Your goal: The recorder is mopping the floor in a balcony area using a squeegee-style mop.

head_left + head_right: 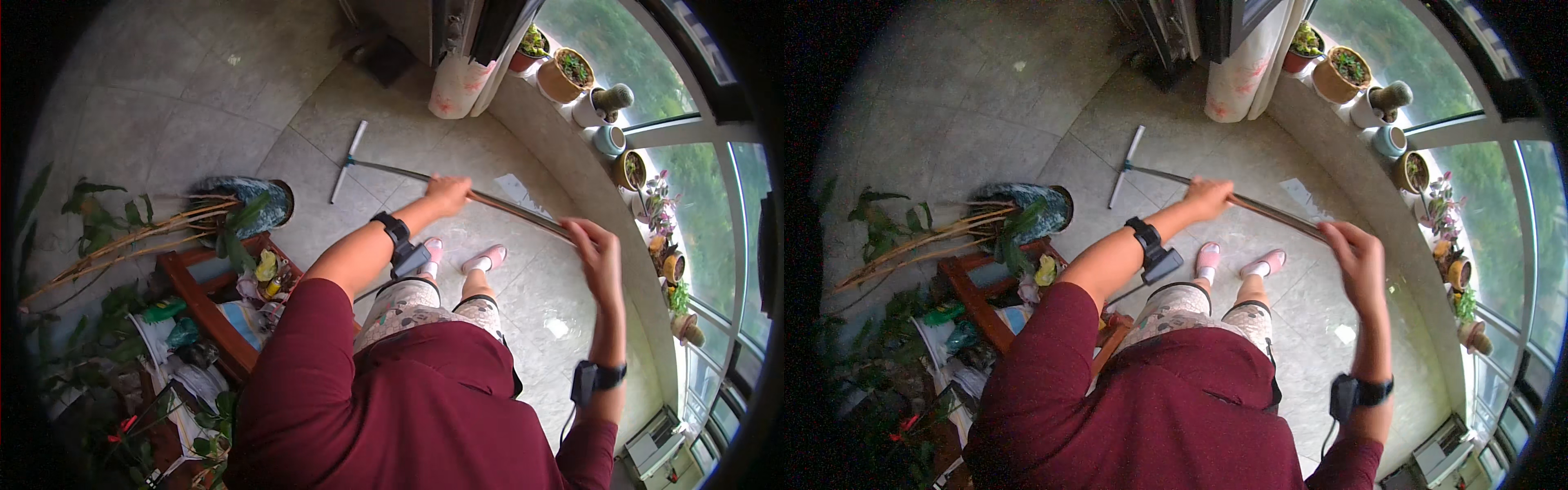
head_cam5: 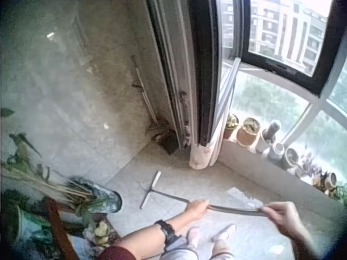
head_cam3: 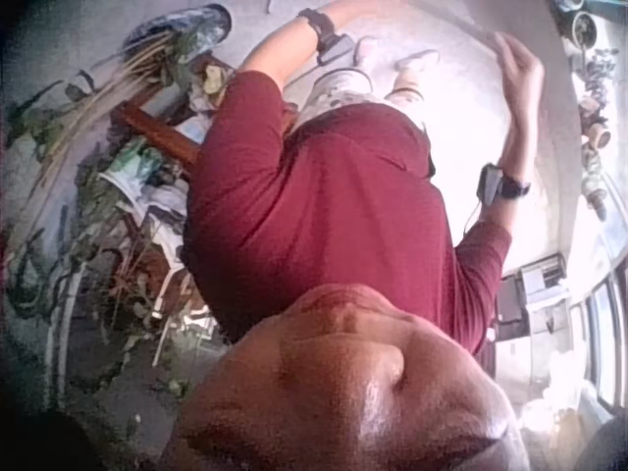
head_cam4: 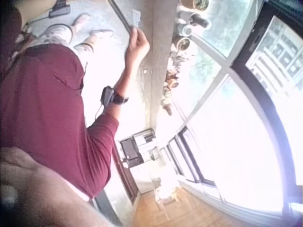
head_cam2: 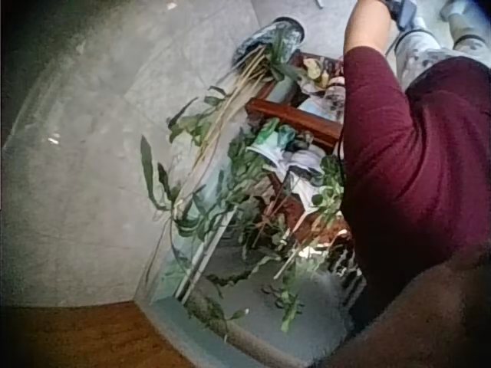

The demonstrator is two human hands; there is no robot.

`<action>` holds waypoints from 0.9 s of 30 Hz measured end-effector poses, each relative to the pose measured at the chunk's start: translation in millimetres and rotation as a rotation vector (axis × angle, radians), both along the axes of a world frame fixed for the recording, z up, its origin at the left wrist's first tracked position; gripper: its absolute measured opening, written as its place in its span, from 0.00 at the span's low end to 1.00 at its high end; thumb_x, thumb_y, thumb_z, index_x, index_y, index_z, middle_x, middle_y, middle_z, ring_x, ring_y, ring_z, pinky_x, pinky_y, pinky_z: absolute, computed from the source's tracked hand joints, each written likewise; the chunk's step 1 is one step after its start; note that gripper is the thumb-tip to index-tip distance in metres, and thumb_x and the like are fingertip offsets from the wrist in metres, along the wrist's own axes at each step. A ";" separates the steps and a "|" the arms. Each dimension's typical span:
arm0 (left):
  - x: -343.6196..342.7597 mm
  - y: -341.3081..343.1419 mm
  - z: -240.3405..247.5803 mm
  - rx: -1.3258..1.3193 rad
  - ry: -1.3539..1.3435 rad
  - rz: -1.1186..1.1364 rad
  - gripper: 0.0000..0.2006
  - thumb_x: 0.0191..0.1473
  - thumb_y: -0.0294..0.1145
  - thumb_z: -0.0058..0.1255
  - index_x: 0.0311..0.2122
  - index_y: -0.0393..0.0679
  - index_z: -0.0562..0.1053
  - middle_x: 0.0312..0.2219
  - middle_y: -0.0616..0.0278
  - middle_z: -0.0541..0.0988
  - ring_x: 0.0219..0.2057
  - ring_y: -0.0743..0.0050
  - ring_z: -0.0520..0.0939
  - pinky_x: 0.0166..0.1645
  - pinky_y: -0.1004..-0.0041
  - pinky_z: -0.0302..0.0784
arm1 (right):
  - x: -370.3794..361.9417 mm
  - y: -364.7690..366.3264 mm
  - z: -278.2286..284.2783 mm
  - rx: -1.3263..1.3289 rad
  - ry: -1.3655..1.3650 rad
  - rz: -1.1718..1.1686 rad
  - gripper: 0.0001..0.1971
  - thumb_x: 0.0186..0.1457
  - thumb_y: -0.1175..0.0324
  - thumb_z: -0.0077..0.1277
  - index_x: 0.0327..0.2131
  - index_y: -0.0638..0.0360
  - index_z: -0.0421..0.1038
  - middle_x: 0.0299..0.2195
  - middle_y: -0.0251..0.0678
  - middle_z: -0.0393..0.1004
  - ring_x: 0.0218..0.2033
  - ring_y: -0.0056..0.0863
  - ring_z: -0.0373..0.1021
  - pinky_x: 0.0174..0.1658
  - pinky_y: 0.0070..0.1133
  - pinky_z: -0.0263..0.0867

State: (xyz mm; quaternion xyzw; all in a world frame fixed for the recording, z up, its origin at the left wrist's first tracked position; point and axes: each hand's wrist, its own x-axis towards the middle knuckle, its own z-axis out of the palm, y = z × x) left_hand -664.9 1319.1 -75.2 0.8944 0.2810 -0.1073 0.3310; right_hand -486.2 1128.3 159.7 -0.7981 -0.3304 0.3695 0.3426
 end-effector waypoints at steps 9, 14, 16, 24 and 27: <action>-66.3 73.9 -12.2 0.196 0.138 0.219 0.06 0.50 0.33 0.52 0.35 0.51 0.71 0.39 0.65 0.76 0.48 0.64 0.73 0.51 0.54 0.63 | -57.2 48.3 -49.3 0.113 -0.077 0.252 0.13 0.55 0.63 0.52 0.42 0.59 0.75 0.32 0.47 0.77 0.31 0.37 0.76 0.37 0.25 0.68; -68.8 59.1 -8.3 0.185 0.132 0.194 0.08 0.49 0.32 0.53 0.36 0.48 0.70 0.41 0.61 0.75 0.49 0.60 0.72 0.52 0.51 0.62 | -37.6 41.3 -54.7 0.006 0.157 0.168 0.14 0.57 0.63 0.51 0.42 0.61 0.75 0.35 0.42 0.78 0.37 0.24 0.73 0.41 0.23 0.67; -75.3 53.6 -16.3 0.184 0.124 0.226 0.09 0.49 0.32 0.53 0.36 0.47 0.70 0.40 0.60 0.75 0.49 0.60 0.72 0.52 0.51 0.63 | -37.8 47.8 -57.7 0.006 0.137 0.205 0.14 0.57 0.63 0.51 0.42 0.61 0.75 0.35 0.43 0.78 0.37 0.26 0.74 0.41 0.24 0.67; -109.1 82.9 -49.6 0.256 0.221 0.418 0.07 0.48 0.31 0.52 0.34 0.46 0.72 0.40 0.59 0.75 0.48 0.56 0.73 0.48 0.55 0.68 | -60.7 89.5 -97.5 0.180 0.019 0.395 0.13 0.55 0.61 0.51 0.40 0.57 0.76 0.34 0.46 0.77 0.35 0.42 0.74 0.40 0.29 0.68; -124.6 98.2 -55.7 0.221 0.264 0.443 0.10 0.49 0.34 0.53 0.37 0.47 0.72 0.42 0.59 0.74 0.48 0.55 0.73 0.49 0.55 0.69 | -76.9 104.1 -117.2 0.180 -0.051 0.440 0.14 0.55 0.60 0.51 0.42 0.55 0.75 0.34 0.46 0.77 0.36 0.45 0.73 0.40 0.32 0.68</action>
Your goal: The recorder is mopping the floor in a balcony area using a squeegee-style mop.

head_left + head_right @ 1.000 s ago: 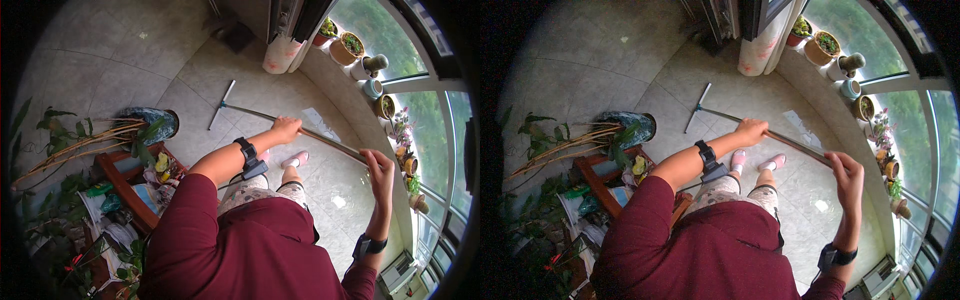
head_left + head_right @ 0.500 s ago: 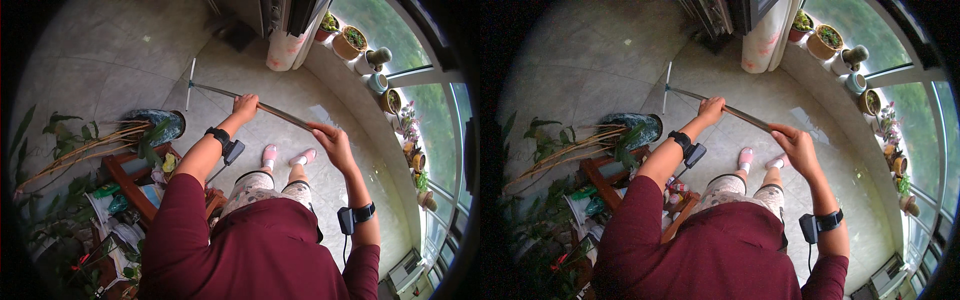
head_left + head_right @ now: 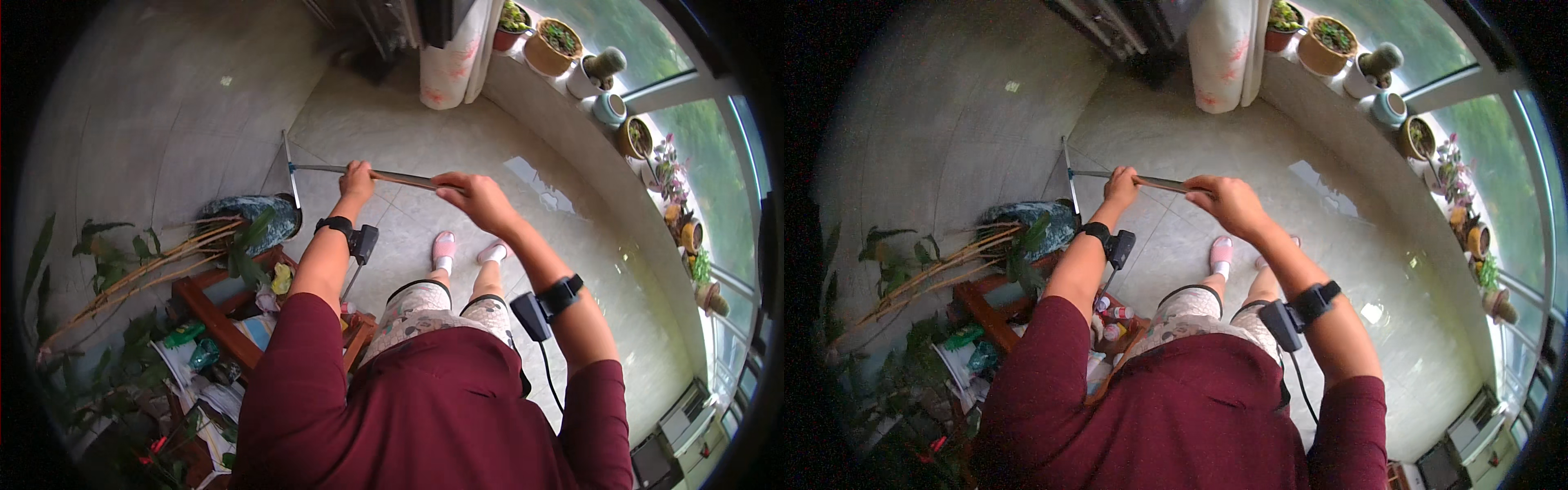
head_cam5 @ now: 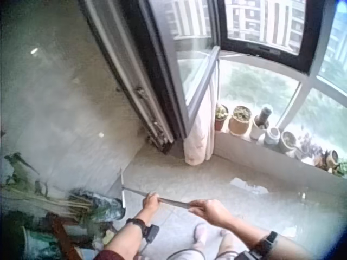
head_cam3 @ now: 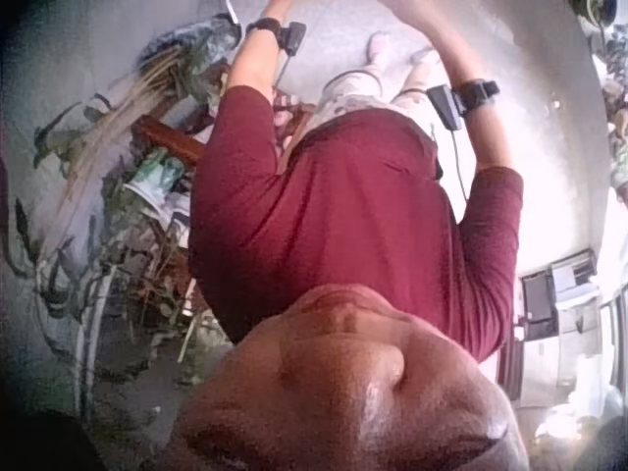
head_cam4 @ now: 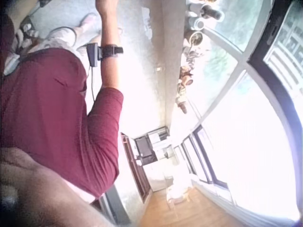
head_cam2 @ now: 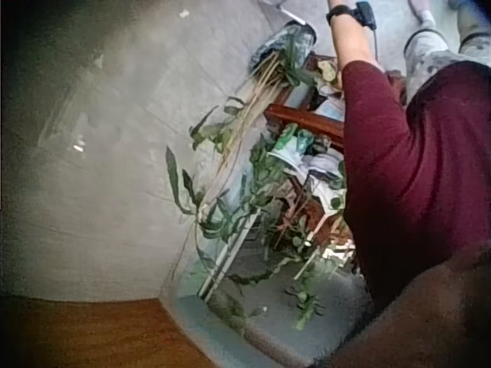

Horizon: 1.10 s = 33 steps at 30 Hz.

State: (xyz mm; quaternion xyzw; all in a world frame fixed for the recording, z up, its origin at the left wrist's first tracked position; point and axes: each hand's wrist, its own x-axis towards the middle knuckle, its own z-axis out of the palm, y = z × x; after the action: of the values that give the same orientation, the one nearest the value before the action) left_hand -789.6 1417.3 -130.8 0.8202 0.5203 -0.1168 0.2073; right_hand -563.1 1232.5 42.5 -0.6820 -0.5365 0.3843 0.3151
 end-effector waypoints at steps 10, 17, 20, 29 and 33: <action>46.5 -68.1 -30.0 -0.038 -0.123 -0.357 0.10 0.49 0.35 0.55 0.34 0.43 0.70 0.36 0.54 0.76 0.43 0.51 0.75 0.44 0.56 0.71 | 39.1 -76.9 26.9 -0.208 -0.088 -0.174 0.12 0.54 0.61 0.51 0.40 0.50 0.77 0.32 0.43 0.77 0.31 0.41 0.74 0.36 0.29 0.69; 206.2 -196.8 68.3 -0.175 -0.521 -0.549 0.12 0.49 0.37 0.55 0.34 0.44 0.67 0.32 0.55 0.77 0.39 0.54 0.76 0.41 0.57 0.70 | 135.0 -185.0 156.7 -0.247 -0.336 -0.642 0.16 0.60 0.61 0.48 0.34 0.67 0.77 0.30 0.35 0.79 0.33 0.19 0.71 0.41 0.18 0.65; 255.3 -233.5 96.5 -0.268 -0.809 -0.652 0.11 0.50 0.38 0.54 0.35 0.47 0.67 0.33 0.58 0.77 0.40 0.57 0.76 0.44 0.58 0.67 | 149.7 -242.4 209.9 -0.177 -0.418 -0.720 0.11 0.60 0.69 0.47 0.37 0.67 0.76 0.30 0.36 0.79 0.33 0.20 0.71 0.41 0.18 0.65; 246.5 -195.2 86.3 -0.117 -0.863 -0.759 0.16 0.46 0.37 0.57 0.41 0.49 0.69 0.30 0.60 0.78 0.35 0.55 0.79 0.37 0.58 0.72 | 132.5 -235.5 196.2 -0.134 -0.375 -0.675 0.09 0.59 0.70 0.48 0.33 0.68 0.75 0.28 0.34 0.77 0.32 0.19 0.70 0.37 0.17 0.65; 194.3 -130.4 50.3 -0.036 -0.692 -0.665 0.13 0.44 0.26 0.56 0.38 0.45 0.69 0.29 0.57 0.77 0.34 0.52 0.78 0.37 0.56 0.72 | 112.5 -181.9 115.8 -0.103 -0.097 -0.595 0.09 0.57 0.69 0.51 0.35 0.67 0.74 0.27 0.35 0.76 0.32 0.16 0.69 0.37 0.17 0.65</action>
State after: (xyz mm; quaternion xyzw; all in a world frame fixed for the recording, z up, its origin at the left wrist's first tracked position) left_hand -595.3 1286.9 -80.6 0.9292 0.1280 0.0940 0.3338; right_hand -450.6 1050.6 158.4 -0.8419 -0.3076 0.2689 0.3526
